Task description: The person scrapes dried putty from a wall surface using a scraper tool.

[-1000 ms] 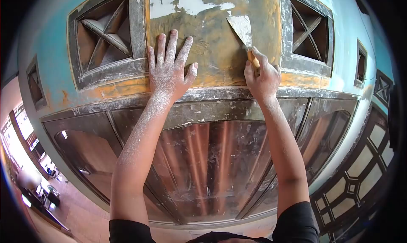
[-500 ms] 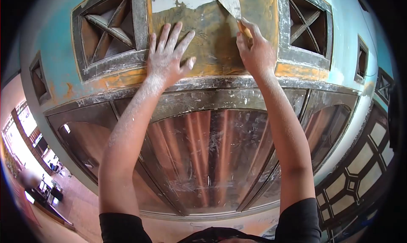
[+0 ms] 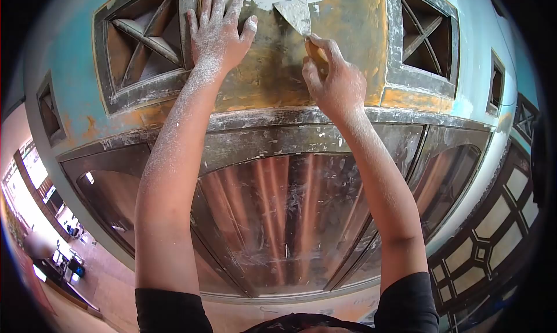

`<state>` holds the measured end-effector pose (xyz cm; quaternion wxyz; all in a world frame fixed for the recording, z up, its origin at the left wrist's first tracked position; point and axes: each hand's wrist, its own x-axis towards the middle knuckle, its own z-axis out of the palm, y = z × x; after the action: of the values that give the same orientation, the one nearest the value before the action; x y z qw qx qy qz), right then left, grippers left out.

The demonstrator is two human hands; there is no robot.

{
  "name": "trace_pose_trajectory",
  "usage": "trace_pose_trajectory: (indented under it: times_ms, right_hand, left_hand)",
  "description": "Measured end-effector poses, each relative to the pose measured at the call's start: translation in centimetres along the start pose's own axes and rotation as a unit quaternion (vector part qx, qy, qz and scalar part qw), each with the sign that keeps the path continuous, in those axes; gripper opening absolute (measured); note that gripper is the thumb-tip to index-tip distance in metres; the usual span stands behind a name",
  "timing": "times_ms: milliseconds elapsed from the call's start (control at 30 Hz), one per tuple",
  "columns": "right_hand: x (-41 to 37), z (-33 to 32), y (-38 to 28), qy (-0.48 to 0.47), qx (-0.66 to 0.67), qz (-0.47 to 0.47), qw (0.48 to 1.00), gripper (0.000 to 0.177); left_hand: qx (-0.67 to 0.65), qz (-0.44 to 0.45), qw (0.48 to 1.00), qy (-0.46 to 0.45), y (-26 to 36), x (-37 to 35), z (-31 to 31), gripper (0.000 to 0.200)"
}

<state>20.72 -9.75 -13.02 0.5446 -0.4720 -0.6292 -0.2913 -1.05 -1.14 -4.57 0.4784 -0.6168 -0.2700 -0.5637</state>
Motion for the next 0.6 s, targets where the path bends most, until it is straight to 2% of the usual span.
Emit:
trace_pose_trajectory:
  times_ms: [167, 300, 367, 400, 500, 600]
  right_hand:
    - [1.9, 0.6, -0.9, -0.004, 0.008, 0.008, 1.0, 0.043]
    - [4.5, 0.9, -2.1, 0.066, 0.002, -0.002, 0.998, 0.041]
    - [3.8, 1.0, -2.1, 0.055, 0.061, 0.013, 0.997, 0.041]
    - [2.9, 1.3, -2.1, 0.028, 0.05, 0.02, 0.998, 0.041]
    - [2.3, 1.9, -2.0, 0.028, 0.017, 0.001, 0.999, 0.04]
    - [4.7, 1.8, -2.4, 0.06, -0.013, -0.009, 0.998, 0.04]
  left_hand:
    - [0.03, -0.02, 0.999, 0.008, 0.1, -0.5, 0.2, 0.068]
    - [0.053, -0.039, 0.998, -0.013, 0.3, -0.3, 0.0, 0.069]
    - [0.056, -0.04, 0.998, -0.012, 0.2, -0.5, 0.1, 0.07]
    - [0.053, -0.043, 0.998, -0.012, 0.2, -0.5, 0.1, 0.071]
    - [0.051, -0.047, 0.998, -0.005, 0.2, -0.4, 0.2, 0.071]
    - [0.051, -0.049, 0.997, -0.021, 0.0, -0.4, 0.3, 0.071]
